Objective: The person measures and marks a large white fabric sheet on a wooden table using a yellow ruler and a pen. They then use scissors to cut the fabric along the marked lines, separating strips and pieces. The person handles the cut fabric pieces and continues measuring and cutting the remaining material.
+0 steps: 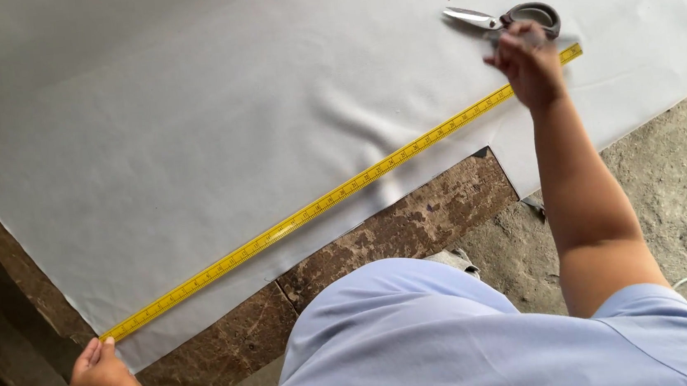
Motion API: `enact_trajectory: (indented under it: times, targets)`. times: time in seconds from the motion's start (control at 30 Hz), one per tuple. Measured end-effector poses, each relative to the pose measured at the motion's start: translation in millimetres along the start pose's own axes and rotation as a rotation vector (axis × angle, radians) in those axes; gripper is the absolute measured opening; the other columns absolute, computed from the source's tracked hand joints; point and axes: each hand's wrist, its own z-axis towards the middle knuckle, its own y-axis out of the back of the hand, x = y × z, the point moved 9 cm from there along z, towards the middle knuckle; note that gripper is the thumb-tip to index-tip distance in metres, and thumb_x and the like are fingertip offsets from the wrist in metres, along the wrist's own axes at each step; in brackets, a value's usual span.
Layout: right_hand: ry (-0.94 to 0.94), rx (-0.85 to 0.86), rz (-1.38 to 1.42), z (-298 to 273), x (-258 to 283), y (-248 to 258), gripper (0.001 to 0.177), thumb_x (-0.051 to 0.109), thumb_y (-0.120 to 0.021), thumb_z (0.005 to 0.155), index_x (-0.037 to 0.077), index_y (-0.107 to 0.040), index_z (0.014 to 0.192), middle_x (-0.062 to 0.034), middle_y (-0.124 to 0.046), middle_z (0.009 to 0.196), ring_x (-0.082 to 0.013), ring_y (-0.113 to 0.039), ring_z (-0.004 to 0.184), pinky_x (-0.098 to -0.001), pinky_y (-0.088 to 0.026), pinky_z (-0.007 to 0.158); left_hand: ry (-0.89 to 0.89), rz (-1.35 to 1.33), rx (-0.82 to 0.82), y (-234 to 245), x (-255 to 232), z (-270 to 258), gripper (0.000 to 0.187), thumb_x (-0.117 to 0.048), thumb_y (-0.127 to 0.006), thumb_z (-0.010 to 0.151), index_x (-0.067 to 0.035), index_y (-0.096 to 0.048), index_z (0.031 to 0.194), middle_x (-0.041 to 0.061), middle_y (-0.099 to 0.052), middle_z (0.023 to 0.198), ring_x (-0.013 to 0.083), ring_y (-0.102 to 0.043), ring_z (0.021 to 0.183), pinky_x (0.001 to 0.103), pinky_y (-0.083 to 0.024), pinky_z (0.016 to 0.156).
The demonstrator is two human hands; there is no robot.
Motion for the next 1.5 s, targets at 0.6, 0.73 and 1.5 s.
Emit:
enact_trajectory:
  times: [0.6, 0.73, 1.5]
  targets:
    - [0.06, 0.296, -1.103, -37.6, -42.2, -12.0, 0.027, 0.025, -0.081, 0.089, 0.015, -0.074, 0.113, -0.0073, -0.072, 0.113, -0.0194, -0.067, 0.101, -0.0331, -0.051, 0.091, 0.028, -0.038, 0.011, -4.6, 6.2, 2.4, 0.027, -0.001, -0.083, 0.082, -0.009, -0.077, 0.107, 0.005, -0.078, 0.097, 0.0102, -0.076, 0.087, 0.022, -0.065, 0.081]
    - [0.244, 0.527, -1.216, -51.1, -50.9, -30.8, 0.053, 0.016, -0.094, 0.069, 0.015, -0.071, 0.117, -0.0165, -0.066, 0.115, -0.0307, -0.07, 0.096, -0.0387, -0.055, 0.1, -0.088, -0.059, 0.031, -8.4, 14.0, 13.3, 0.028, -0.002, -0.084, 0.082, -0.008, -0.078, 0.108, 0.008, -0.078, 0.099, 0.0104, -0.075, 0.087, 0.022, -0.063, 0.08]
    - [-0.518, 0.13, -1.263, -235.5, -46.5, -96.7, 0.041, 0.044, -0.08, 0.084, 0.012, -0.065, 0.106, -0.0113, -0.079, 0.095, -0.0258, -0.069, 0.076, -0.0385, -0.051, 0.074, -0.906, -0.326, 0.425, -234.1, -263.3, -118.8, 0.02, -0.012, -0.081, 0.084, -0.016, -0.081, 0.104, 0.011, -0.07, 0.117, 0.0227, -0.067, 0.106, 0.034, -0.054, 0.093]
